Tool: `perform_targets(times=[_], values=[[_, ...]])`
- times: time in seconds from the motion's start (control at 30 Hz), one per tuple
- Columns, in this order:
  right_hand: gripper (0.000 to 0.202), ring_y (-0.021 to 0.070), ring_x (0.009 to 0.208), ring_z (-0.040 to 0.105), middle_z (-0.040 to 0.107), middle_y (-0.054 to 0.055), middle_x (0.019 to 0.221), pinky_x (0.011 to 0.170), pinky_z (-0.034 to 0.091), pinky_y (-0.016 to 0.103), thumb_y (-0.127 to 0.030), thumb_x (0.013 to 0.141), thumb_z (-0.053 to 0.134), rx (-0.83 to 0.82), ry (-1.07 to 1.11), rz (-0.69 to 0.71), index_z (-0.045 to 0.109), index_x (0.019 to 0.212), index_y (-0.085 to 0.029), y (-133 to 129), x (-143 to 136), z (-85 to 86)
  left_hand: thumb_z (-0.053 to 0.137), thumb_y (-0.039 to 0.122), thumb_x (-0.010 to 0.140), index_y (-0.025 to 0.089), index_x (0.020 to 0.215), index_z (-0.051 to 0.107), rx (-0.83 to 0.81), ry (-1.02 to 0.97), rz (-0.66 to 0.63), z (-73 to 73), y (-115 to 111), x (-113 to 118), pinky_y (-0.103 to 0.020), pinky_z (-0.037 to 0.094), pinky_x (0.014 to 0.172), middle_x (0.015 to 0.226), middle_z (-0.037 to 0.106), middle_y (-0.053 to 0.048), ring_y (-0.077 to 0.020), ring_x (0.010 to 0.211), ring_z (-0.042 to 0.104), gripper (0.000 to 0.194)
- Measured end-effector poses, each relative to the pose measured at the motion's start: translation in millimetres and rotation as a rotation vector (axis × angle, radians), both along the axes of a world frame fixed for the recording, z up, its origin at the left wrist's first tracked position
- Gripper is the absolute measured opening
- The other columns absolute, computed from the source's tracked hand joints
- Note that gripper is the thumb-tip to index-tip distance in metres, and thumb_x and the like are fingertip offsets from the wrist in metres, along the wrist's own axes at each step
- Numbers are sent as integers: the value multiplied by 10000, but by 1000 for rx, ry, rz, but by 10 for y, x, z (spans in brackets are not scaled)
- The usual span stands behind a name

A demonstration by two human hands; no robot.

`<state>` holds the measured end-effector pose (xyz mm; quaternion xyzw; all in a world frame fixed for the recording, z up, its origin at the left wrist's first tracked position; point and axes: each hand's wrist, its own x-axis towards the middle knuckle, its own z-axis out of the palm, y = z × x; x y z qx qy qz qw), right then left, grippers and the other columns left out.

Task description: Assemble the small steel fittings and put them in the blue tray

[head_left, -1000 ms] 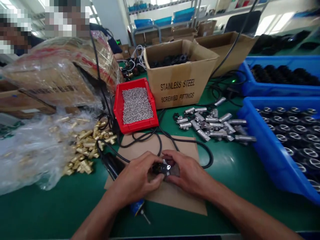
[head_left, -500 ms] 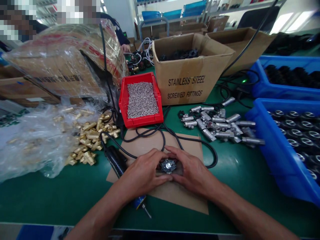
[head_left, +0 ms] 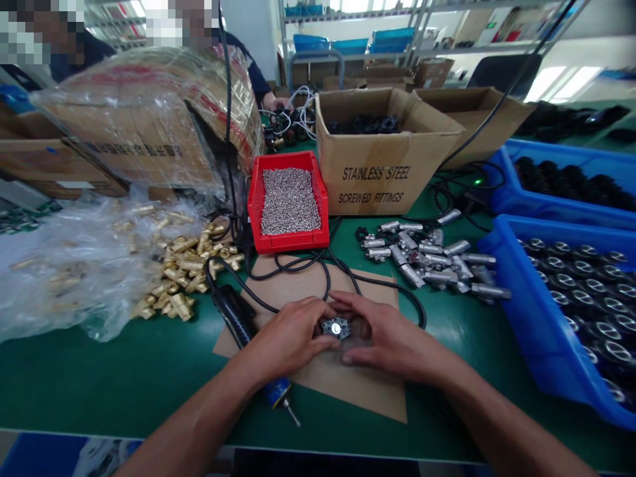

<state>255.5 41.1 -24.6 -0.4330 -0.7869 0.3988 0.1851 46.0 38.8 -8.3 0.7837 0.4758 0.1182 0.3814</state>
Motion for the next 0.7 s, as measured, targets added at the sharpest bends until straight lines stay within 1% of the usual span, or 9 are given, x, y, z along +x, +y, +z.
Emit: perform_targets(times=[0.03, 0.1, 0.17, 0.23, 0.3, 0.37, 0.43, 0.57, 0.7], values=[[724, 229, 1048, 642, 648, 79, 1207, 903, 518, 384, -286, 734, 759, 24, -28, -5, 454, 1388, -239, 80, -4, 122, 712, 256, 793, 208, 989, 626, -8, 4, 5, 0, 1, -2, -295, 470, 741, 946, 658, -19, -181, 827, 614, 218], [512, 204, 1003, 642, 658, 63, 1165, 893, 514, 357, -288, 823, 679, 161, -81, -50, 537, 1311, -224, 303, -86, 363, 721, 278, 784, 205, 986, 631, -20, 0, 21, -3, 1, -6, -281, 456, 698, 902, 658, -14, -176, 794, 612, 233], [371, 210, 1084, 598, 637, 68, 1195, 953, 474, 359, -262, 895, 588, 357, -148, -59, 576, 1258, -189, 594, -281, 547, 737, 295, 769, 205, 989, 636, -33, -16, 42, -12, 0, -6, -269, 441, 664, 873, 658, -9, -172, 772, 611, 257], [329, 243, 1167, 542, 619, 93, 1211, 991, 441, 395, -241, 934, 520, 520, -270, 1, 578, 1247, -157, 919, -561, 644, 750, 297, 756, 209, 987, 643, -49, -35, 56, -24, 0, -6, -261, 432, 649, 857, 655, -4, -166, 756, 608, 269], [321, 278, 1180, 531, 615, 127, 1209, 964, 453, 429, -210, 951, 464, 601, -446, 54, 580, 1241, -136, 1237, -860, 663, 759, 293, 745, 208, 979, 645, -56, -45, 61, -37, 3, -8, -257, 429, 646, 856, 654, -5, -167, 754, 607, 273], [307, 303, 1133, 569, 629, 165, 1184, 908, 484, 438, -193, 938, 461, 604, -603, 79, 614, 1190, -106, 1513, -1107, 638, 758, 294, 742, 204, 968, 645, -57, -45, 63, -47, 8, -16, -255, 428, 643, 868, 657, -11, -170, 759, 608, 268], [289, 315, 1071, 614, 653, 193, 1143, 862, 507, 435, -193, 917, 486, 584, -686, 83, 651, 1128, -84, 1724, -1262, 601, 756, 302, 742, 200, 975, 644, -61, -45, 57, -49, 15, -28, -255, 430, 640, 877, 661, -18, -175, 762, 611, 278], [286, 319, 1033, 644, 687, 204, 1092, 837, 519, 429, -226, 913, 499, 589, -724, 70, 678, 1087, -88, 1943, -1334, 567, 761, 321, 735, 198, 1004, 644, -71, -51, 47, -31, 24, -53, -264, 439, 657, 872, 666, -23, -183, 762, 617, 318], [339, 311, 1037, 644, 692, 211, 1076, 853, 509, 423, -279, 951, 435, 596, -741, 64, 683, 1079, -86, 1967, -1298, 582, 758, 317, 739, 199, 1009, 638, -57, -62, 48, -31, 18, -61, -269, 438, 661, 866, 663, -19, -181, 753, 617, 318]])
